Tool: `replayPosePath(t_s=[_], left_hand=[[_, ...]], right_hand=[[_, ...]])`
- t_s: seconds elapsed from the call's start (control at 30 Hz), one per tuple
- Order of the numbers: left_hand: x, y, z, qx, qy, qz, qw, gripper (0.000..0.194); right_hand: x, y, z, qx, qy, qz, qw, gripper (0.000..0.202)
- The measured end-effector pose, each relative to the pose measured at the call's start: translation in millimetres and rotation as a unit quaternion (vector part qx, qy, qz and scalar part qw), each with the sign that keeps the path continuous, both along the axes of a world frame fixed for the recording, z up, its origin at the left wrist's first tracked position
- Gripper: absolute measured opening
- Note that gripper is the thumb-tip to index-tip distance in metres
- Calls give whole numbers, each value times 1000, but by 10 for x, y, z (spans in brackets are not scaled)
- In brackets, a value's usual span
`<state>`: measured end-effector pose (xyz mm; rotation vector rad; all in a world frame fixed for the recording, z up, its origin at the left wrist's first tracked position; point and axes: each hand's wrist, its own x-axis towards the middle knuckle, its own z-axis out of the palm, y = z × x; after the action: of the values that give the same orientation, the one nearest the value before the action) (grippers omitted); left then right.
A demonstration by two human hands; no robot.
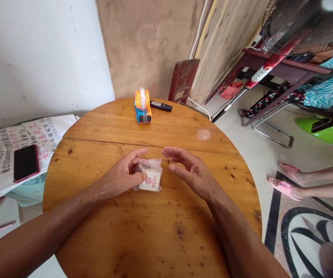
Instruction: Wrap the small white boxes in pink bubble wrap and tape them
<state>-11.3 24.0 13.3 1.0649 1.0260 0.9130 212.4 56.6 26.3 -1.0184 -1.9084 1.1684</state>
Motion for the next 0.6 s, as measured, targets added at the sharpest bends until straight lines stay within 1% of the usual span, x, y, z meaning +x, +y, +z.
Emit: replayPosePath(t_s=[0.1,0.2,0.3,0.4,0.5,0.6], left_hand=[[-5,-3,-29,6,1,-2,1000,80],[-9,-10,-42,17,-10,-10,1000,79],[-14,-15,-28,34,-14,-25,999,74],[-19,-16,-8,46,-17,-32,998,71],[-18,-13,-5,43,-13,-34,998,73],[-15,-13,-23,44,-2,-34,998,72]], right_hand=[[3,98,-21,74,-13,2,997,32],[-98,122,40,129,-29,48,990,35],[-217,133,149,144,-54,120,981,40],[-283,169,194,141,-76,151,975,40],[-313,203,138,134,-48,131,981,29],[-341,205,69,115,-7,64,991,14]])
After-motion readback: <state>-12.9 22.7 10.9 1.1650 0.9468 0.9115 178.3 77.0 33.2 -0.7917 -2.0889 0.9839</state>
